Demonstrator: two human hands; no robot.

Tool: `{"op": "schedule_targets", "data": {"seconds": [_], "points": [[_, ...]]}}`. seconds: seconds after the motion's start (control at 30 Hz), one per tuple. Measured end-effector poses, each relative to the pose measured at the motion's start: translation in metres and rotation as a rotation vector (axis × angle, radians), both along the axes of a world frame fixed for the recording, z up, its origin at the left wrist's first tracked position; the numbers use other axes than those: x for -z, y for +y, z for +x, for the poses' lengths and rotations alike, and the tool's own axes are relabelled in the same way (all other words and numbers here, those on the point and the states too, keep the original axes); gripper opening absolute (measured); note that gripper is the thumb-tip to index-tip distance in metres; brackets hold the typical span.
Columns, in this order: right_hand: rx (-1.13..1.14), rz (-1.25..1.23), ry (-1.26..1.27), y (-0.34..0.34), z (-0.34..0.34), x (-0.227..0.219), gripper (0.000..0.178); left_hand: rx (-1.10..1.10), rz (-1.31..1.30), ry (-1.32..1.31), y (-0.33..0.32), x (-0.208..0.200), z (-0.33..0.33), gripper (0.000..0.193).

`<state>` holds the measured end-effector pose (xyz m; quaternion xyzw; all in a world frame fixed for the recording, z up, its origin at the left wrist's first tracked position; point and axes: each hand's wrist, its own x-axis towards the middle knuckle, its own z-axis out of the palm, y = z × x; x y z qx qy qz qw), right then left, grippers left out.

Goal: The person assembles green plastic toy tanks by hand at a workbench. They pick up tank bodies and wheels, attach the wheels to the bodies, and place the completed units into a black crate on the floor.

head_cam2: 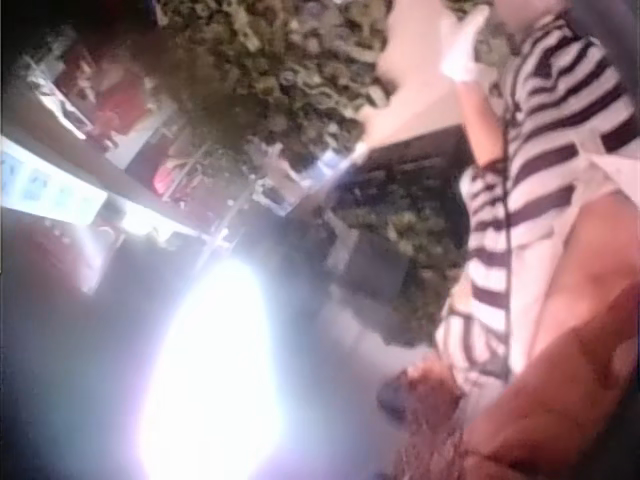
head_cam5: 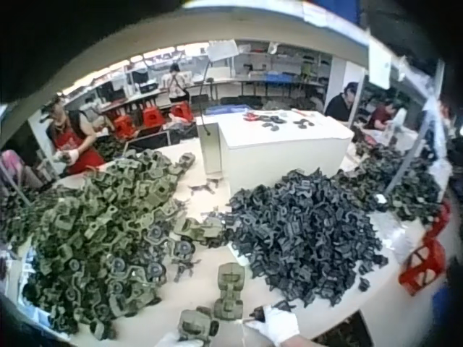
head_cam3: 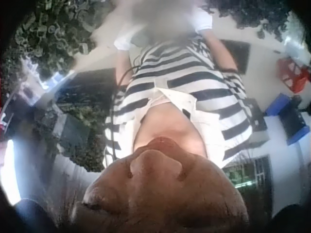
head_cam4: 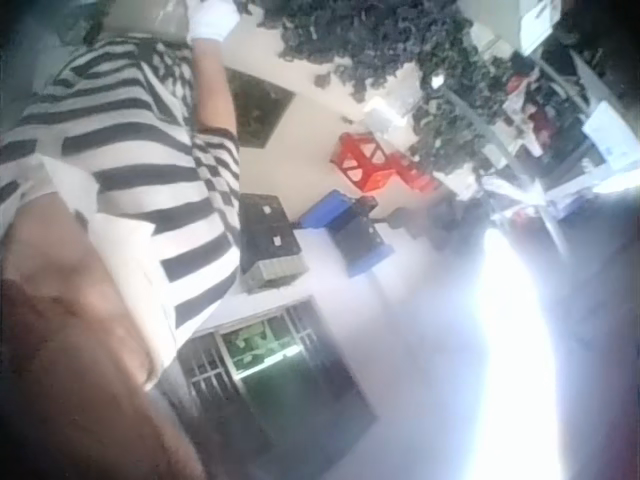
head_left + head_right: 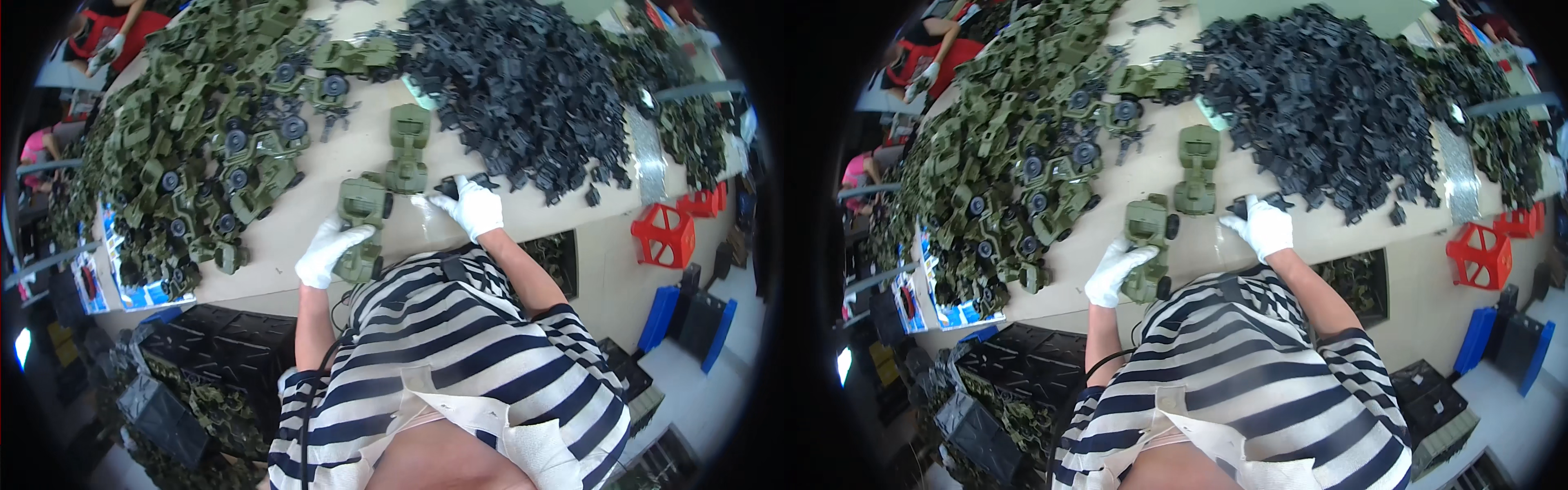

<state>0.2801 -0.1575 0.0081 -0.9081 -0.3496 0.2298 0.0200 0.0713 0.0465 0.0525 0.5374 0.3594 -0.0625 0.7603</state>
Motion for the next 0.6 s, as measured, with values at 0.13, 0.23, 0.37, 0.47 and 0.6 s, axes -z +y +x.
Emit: {"op": "schedule_targets", "data": {"seconds": [0.13,0.23,0.37,0.47,0.6], "points": [[-0.138,0.025,-0.18,-0.006,-0.008,0.05,0.063,0.003,-0.087,-0.027,0.001,-0.003,0.004,0.046],[0.0,0.113,0.003,-0.012,0.009,0.027,0.053,-0.059,-0.105,-0.05,0.001,-0.009,0.004,0.045],[0.069,0.673,0.369,0.007,0.036,-0.027,0.053,-0.071,-0.138,-0.194,-0.004,-0.051,0.014,0.045],[0.156,0.921,1.031,0.037,0.038,-0.075,0.054,0.003,-0.181,-0.263,-0.011,-0.07,0.023,0.046],[0.134,0.932,1.31,0.048,0.039,-0.067,0.066,0.141,-0.12,-0.217,-0.015,-0.076,0.028,0.054]]}}
